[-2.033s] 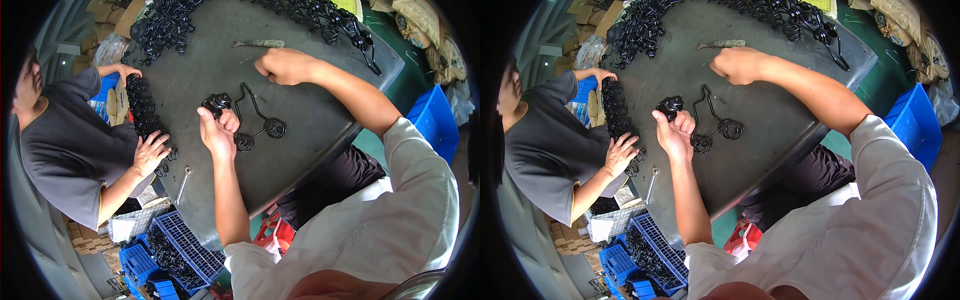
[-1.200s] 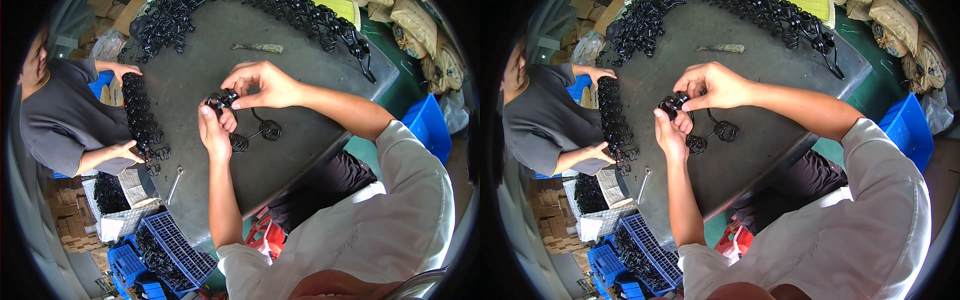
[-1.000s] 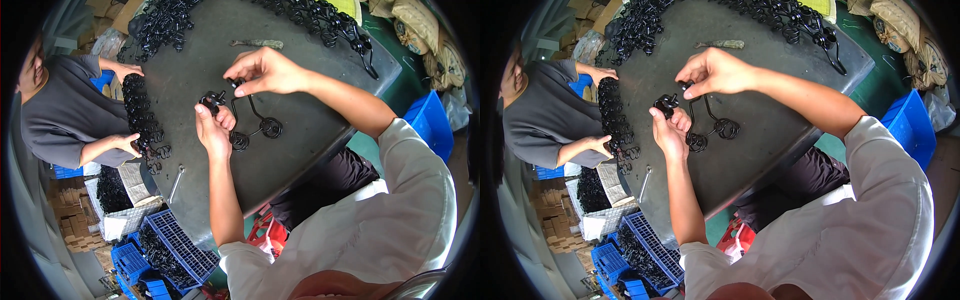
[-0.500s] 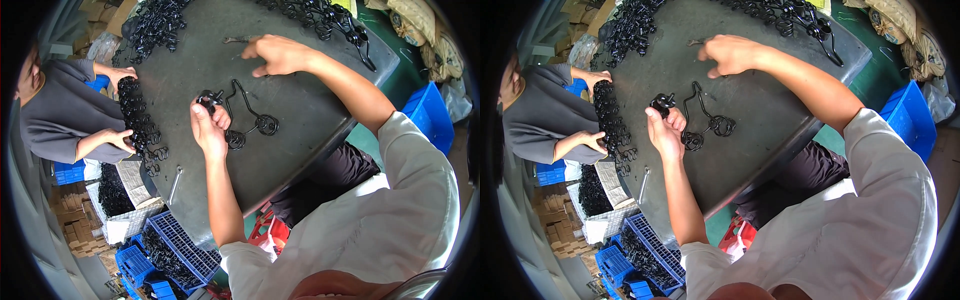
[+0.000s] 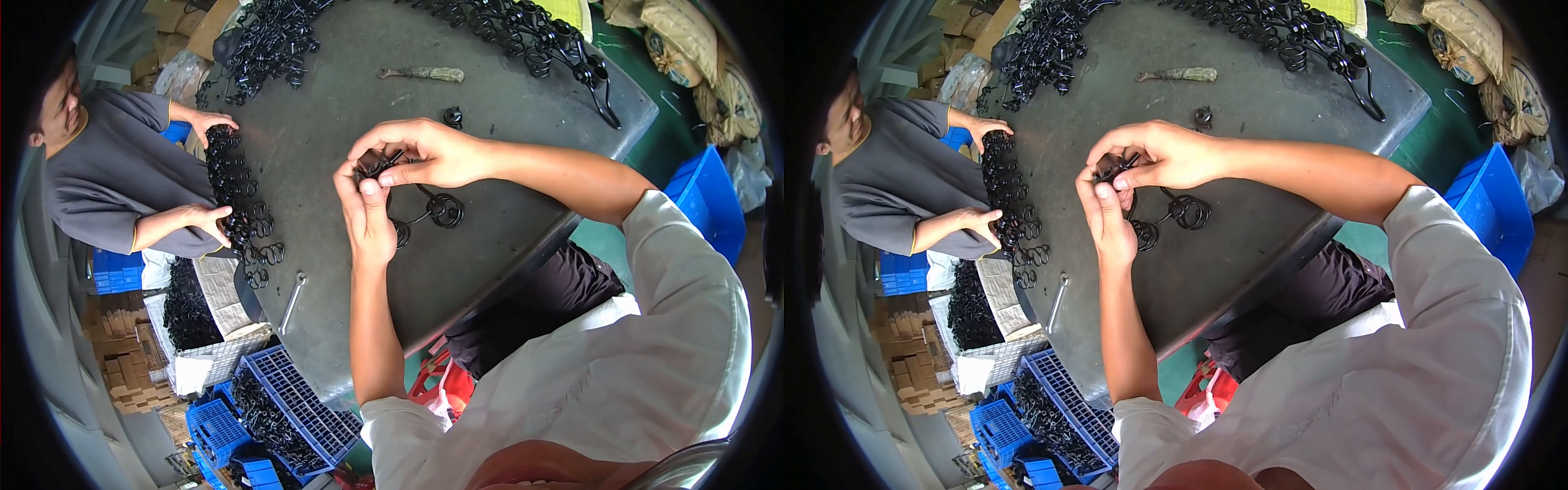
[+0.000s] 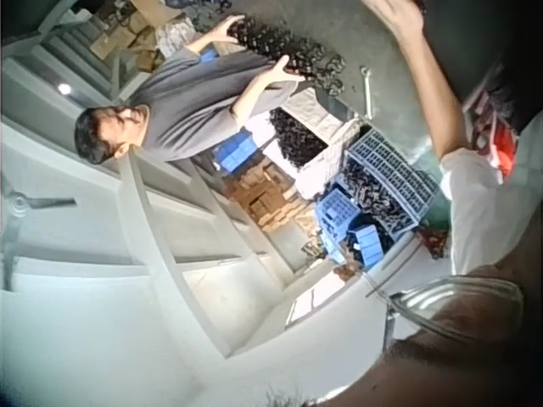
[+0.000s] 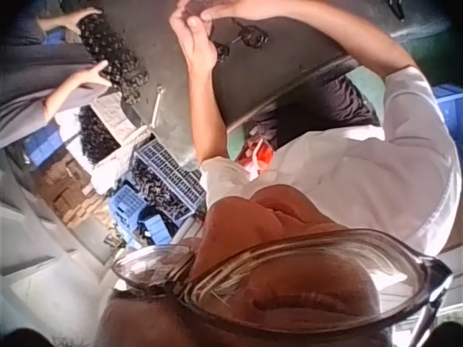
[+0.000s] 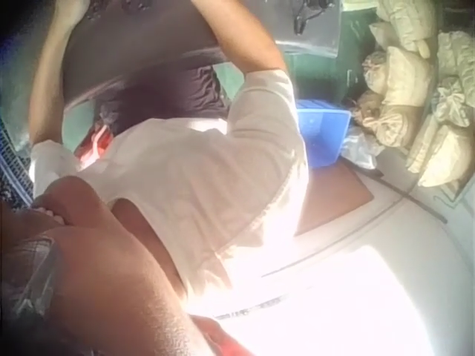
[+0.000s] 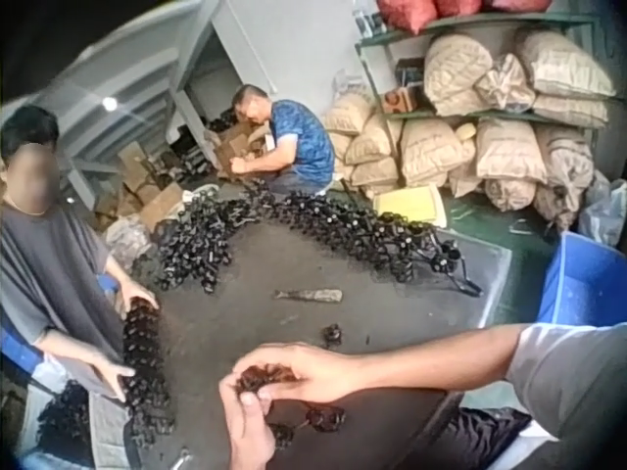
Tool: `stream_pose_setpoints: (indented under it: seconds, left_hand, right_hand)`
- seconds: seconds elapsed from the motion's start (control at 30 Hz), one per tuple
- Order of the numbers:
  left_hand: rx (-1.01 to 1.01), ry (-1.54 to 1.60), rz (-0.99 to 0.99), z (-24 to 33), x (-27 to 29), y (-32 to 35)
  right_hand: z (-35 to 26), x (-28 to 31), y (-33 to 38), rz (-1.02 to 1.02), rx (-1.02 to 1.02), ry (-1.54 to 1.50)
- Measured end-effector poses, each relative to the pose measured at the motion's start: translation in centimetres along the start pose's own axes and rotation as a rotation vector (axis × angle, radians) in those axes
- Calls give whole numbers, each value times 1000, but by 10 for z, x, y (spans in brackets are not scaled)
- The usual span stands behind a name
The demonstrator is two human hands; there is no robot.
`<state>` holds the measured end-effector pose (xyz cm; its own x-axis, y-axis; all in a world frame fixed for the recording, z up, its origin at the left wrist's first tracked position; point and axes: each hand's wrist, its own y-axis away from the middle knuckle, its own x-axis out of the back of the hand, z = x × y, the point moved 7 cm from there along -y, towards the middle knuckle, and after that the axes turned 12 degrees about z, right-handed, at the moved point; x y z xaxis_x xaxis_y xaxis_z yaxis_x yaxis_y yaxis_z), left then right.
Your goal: Assembling small mechanical components, which appear to be bicycle derailleurs, at a factory workbench.
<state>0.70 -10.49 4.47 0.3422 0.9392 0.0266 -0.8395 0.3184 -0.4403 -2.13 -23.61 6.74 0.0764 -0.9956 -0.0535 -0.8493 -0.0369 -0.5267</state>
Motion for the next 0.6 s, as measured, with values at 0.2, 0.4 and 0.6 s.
stream_pose_setpoints:
  seconds: [0.2, 0.4, 0.6]
  left_hand:
    - [65, 12, -105, -4, 0, 3]
    - [110, -69, -85, -6, 2, 1]
    - [8, -85, -97, -3, 1, -5]
  right_hand:
    - [1, -1, 5, 13, -108, -42]
    - [4, 0, 5, 42, -44, 13]
    - [10, 4, 1, 35, -109, -67]
